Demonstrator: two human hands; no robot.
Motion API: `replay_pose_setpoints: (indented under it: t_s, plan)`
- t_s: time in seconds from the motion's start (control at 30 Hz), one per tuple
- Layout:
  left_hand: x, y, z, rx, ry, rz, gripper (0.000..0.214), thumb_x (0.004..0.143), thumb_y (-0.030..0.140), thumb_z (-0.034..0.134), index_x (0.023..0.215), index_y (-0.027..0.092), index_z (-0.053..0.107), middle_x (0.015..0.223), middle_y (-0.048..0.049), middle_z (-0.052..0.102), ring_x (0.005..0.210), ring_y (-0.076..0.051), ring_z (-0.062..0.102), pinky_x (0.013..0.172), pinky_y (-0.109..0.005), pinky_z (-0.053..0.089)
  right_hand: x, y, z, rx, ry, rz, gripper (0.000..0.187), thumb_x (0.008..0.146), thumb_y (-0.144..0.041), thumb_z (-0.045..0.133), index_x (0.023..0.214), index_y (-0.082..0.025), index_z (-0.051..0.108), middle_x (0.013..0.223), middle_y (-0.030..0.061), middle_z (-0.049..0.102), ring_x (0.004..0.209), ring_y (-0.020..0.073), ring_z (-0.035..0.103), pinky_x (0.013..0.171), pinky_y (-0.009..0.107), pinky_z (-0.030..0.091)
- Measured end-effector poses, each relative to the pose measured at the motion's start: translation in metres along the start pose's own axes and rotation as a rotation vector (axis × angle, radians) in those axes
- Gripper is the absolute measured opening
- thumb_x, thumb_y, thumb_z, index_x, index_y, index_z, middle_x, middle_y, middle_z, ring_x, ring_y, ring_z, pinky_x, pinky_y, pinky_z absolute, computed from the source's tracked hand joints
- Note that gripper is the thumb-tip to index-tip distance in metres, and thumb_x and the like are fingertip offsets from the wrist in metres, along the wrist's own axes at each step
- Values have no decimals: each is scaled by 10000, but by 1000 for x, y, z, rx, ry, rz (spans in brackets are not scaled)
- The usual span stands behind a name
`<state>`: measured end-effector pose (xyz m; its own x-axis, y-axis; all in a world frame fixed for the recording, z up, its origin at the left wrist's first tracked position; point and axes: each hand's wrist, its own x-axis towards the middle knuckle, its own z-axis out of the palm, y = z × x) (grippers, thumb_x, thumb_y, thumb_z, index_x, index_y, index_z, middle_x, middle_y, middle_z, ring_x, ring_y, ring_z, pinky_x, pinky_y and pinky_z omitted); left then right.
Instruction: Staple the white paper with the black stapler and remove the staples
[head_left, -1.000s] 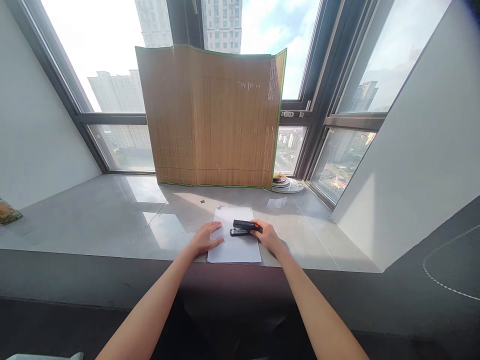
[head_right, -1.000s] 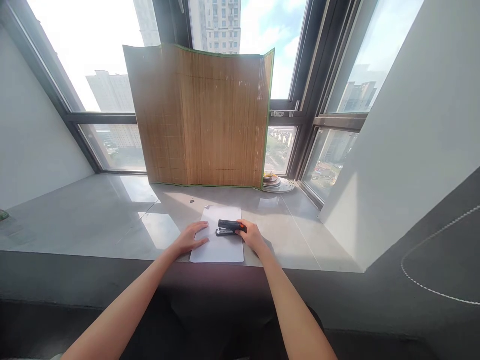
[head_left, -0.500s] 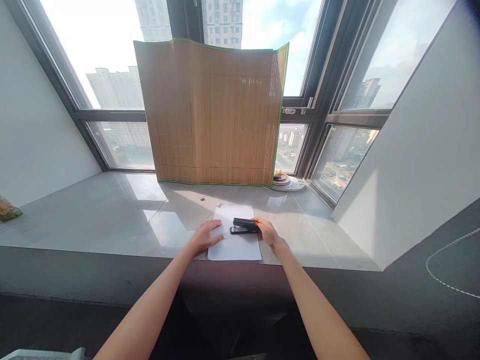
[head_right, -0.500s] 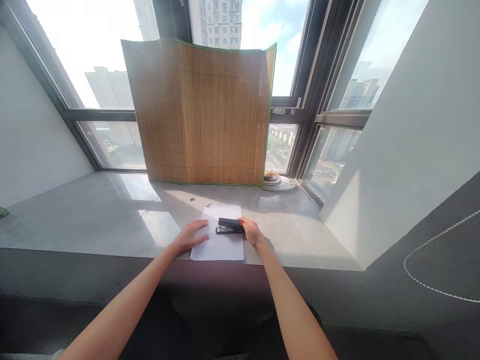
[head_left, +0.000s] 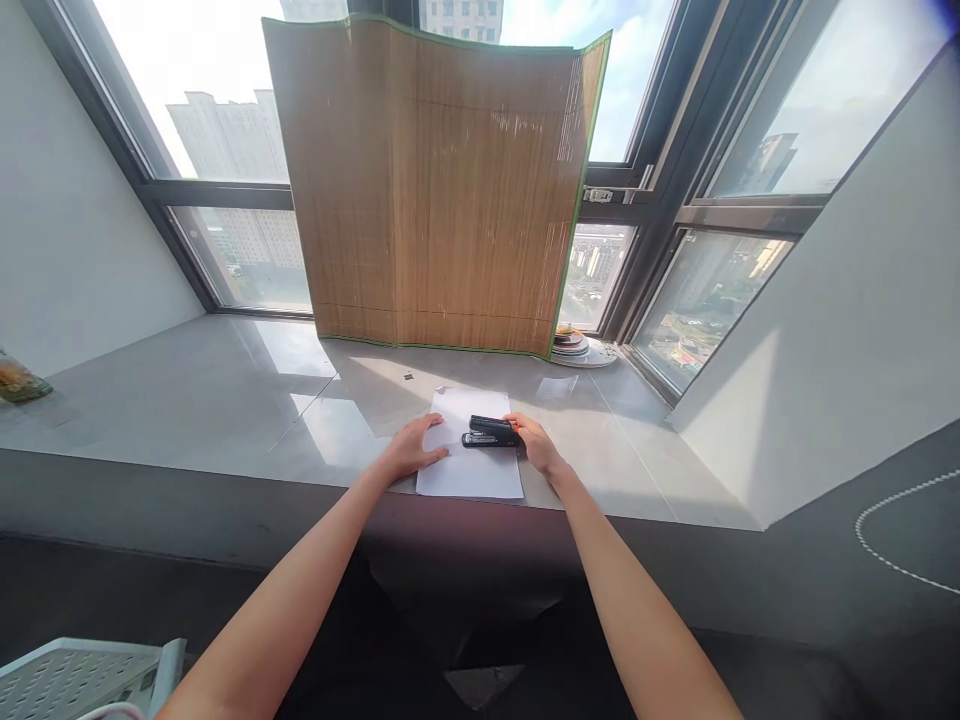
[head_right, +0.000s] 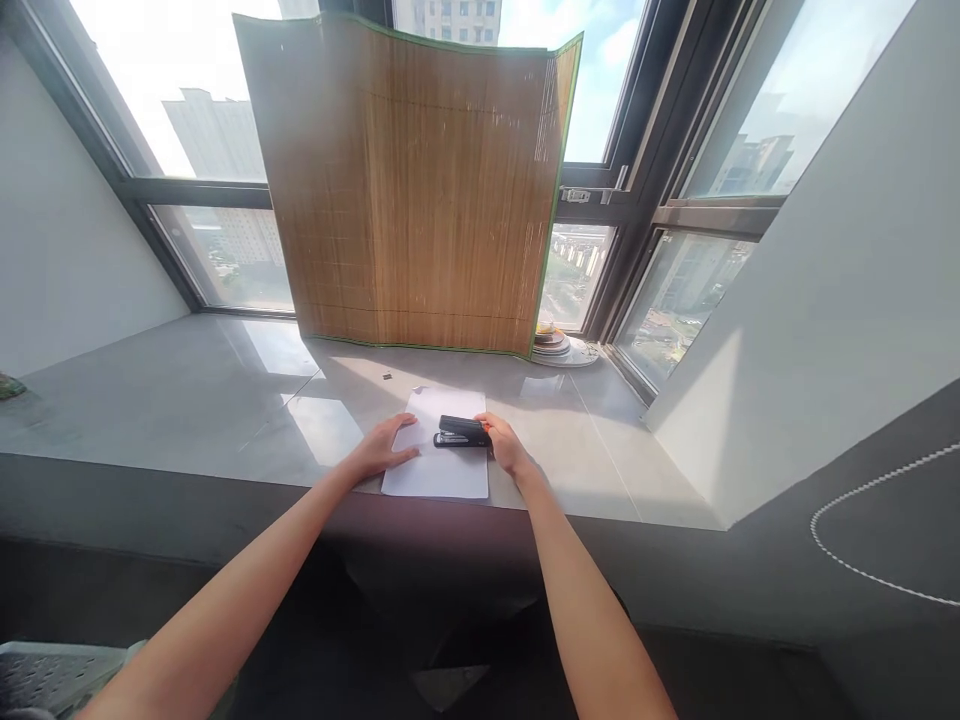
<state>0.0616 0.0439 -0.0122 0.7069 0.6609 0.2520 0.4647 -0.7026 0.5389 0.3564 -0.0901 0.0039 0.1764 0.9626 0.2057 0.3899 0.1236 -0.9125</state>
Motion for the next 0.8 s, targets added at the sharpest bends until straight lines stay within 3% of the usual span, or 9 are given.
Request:
replay_pose_setpoints:
  t_s: [0.3, 0.5, 0.8]
  plan:
    - [-1, 2, -1, 15, 1, 6, 680, 868, 487, 755, 1470, 241, 557, 1524, -114, 618, 1437, -355, 555, 1215, -513, 416, -1, -5, -2, 74, -39, 25, 366, 853, -333, 424, 1057, -219, 706, 1036, 48, 745, 963, 248, 633, 874, 367, 487]
    - [0, 1, -2, 12, -26, -7, 822, 874, 525, 750, 1574, 222, 443, 1537, -137, 613, 1470, -359, 520, 1214, -518, 406, 0, -4, -4, 95, -63, 76, 365, 844, -335, 443, 1082, -224, 696, 1056, 41, 744, 927, 238, 622, 844, 357, 465]
    - [0, 3, -3, 31, -46, -17, 818, 883, 523, 727, 1581, 215, 431, 1541, -134, 610, 1469, -364, 514, 1226, -533, 387, -1, 4, -1, 91, -6, 39, 353, 890, -364, 420, 1051, -243, 710, 1003, 31, 743, 939, 246, 611, 835, 352, 458]
